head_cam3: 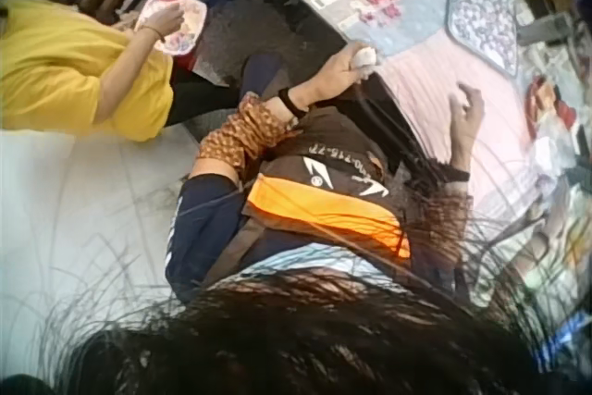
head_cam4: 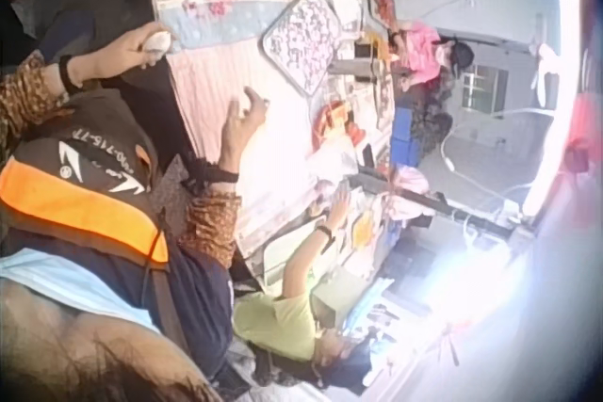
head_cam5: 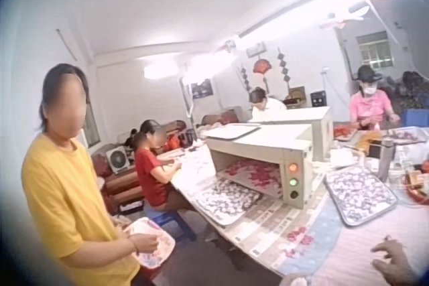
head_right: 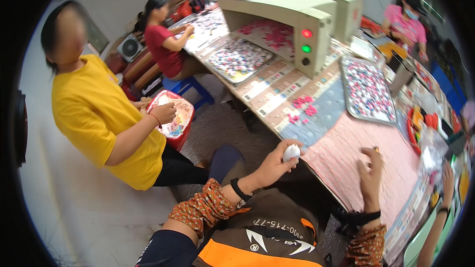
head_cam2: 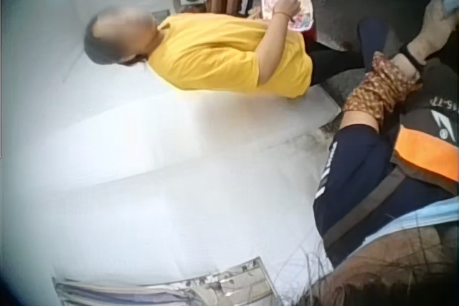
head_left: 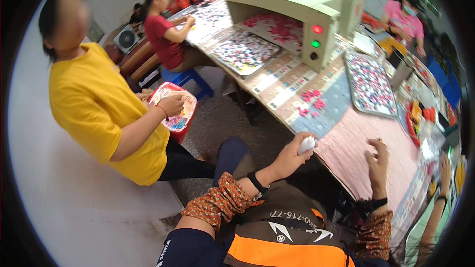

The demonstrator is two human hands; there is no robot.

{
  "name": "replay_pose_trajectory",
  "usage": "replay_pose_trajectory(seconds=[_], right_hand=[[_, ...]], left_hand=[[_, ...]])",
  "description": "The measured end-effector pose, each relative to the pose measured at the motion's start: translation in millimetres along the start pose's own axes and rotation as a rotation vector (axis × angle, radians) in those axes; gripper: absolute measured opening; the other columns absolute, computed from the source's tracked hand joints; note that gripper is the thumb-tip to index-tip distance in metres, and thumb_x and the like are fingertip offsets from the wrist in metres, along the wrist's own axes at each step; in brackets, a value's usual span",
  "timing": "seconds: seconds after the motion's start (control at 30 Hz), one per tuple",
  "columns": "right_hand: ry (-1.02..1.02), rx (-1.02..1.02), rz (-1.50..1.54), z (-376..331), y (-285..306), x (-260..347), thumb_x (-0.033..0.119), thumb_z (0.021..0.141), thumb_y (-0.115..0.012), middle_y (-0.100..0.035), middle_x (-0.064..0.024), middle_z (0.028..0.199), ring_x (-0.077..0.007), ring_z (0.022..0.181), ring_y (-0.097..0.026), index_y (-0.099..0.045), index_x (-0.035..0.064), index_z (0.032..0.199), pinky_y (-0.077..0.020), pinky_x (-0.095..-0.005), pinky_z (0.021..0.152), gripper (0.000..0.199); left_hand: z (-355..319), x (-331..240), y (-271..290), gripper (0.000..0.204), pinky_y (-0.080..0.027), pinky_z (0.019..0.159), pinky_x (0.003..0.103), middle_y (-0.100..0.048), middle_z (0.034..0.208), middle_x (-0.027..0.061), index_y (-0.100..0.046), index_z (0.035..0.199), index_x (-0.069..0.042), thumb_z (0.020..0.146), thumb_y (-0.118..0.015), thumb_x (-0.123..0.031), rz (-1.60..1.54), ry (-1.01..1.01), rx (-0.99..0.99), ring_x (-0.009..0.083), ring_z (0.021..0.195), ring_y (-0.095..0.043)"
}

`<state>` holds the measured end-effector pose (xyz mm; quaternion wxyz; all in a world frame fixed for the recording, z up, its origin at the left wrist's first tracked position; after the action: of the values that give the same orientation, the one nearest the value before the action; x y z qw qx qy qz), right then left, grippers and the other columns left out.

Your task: Assembling small toy figures by gluing pieces together and placing them into a heating/curing machine.

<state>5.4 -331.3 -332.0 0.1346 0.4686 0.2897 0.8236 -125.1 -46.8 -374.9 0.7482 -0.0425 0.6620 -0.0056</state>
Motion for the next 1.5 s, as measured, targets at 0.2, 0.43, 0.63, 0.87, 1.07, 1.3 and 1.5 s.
replay_pose_trajectory(seconds=[0.2,0.43,0.63,0.87,1.07,1.3,1.5], right_hand=[[-0.054,0.314,0.368,-24.6,-47.8,96.7,0.019,0.087,-0.076,-0.053,-0.0063,0.112,-0.0164,0.095,-0.054,-0.062,0.0110,0.126,-0.0470,-0.0307,0.080,0.043],[-0.020,0.248,0.281,-39.3,-27.5,82.8,0.019,0.083,-0.081,-0.047,-0.0081,0.105,-0.0172,0.091,-0.051,-0.065,0.0111,0.123,-0.0454,-0.0296,0.079,0.044],[-0.078,0.163,0.339,-24.8,10.4,49.2,0.018,0.083,-0.081,-0.052,-0.0049,0.101,-0.0143,0.088,-0.052,-0.065,0.0106,0.118,-0.0464,-0.0287,0.078,0.039],[-0.392,-0.187,0.076,35.7,96.3,-87.5,0.014,0.081,-0.077,-0.058,-0.0117,0.103,-0.0211,0.085,-0.063,-0.062,0.0048,0.120,-0.0526,-0.0328,0.066,0.043],[-0.360,-0.312,-0.310,41.3,112.7,-190.2,0.017,0.080,-0.075,-0.065,-0.0193,0.098,-0.0277,0.083,-0.068,-0.058,0.0008,0.127,-0.0561,-0.0374,0.058,0.052],[-0.596,-0.261,-0.033,42.0,106.8,-176.8,0.016,0.082,-0.072,-0.066,-0.0146,0.077,-0.0206,0.054,-0.064,-0.057,-0.0060,0.122,-0.0478,-0.0344,0.039,0.049],[-0.683,-0.254,0.143,20.5,108.6,-164.8,0.012,0.085,-0.071,-0.058,-0.0075,0.088,-0.0148,0.066,-0.058,-0.048,0.0020,0.131,-0.0503,-0.0302,0.054,0.052]], left_hand=[[22.1,-28.0,-57.7,0.063,-0.051,0.081,0.027,-0.064,0.117,0.0077,-0.028,0.149,-0.016,0.097,-0.060,-0.003,0.067,-0.136,0.091,0.0109,0.092,-0.059],[25.0,-27.8,-103.5,0.081,-0.046,0.099,0.032,-0.051,0.133,0.0143,-0.020,0.155,-0.015,0.089,-0.060,0.008,0.060,-0.089,0.330,0.0190,0.115,-0.057],[15.4,-18.5,-112.3,0.086,-0.050,0.094,0.031,-0.048,0.138,0.0145,-0.015,0.156,-0.015,0.089,-0.066,0.002,0.084,0.081,0.296,0.0183,0.108,-0.060],[-25.2,49.5,-31.4,0.029,-0.050,0.094,0.028,-0.067,0.119,0.0079,-0.062,0.127,-0.005,0.098,-0.058,-0.006,0.204,0.165,0.482,0.0132,0.113,-0.061],[-60.6,129.7,45.1,0.031,-0.050,0.094,0.047,-0.066,0.113,0.0166,-0.064,0.119,-0.013,0.090,-0.065,-0.024,0.971,0.285,0.434,0.0381,0.107,-0.062],[-75.6,150.0,19.8,0.034,-0.049,0.095,0.046,-0.065,0.114,0.0179,-0.061,0.125,-0.013,0.093,-0.062,-0.023,0.994,0.205,0.646,0.0376,0.109,-0.061],[-71.3,156.0,22.8,0.034,-0.049,0.096,0.048,-0.065,0.115,0.0194,-0.062,0.122,-0.010,0.092,-0.062,-0.025,1.110,0.213,0.629,0.0387,0.110,-0.061]])
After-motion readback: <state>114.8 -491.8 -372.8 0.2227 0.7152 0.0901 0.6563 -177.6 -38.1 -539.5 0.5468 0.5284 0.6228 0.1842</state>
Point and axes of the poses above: each hand's wrist, its own z-axis towards the middle knuckle, its own y-axis out of the back of the hand, x = y × z, the point moved 6 cm from there along z, towards the middle knuckle
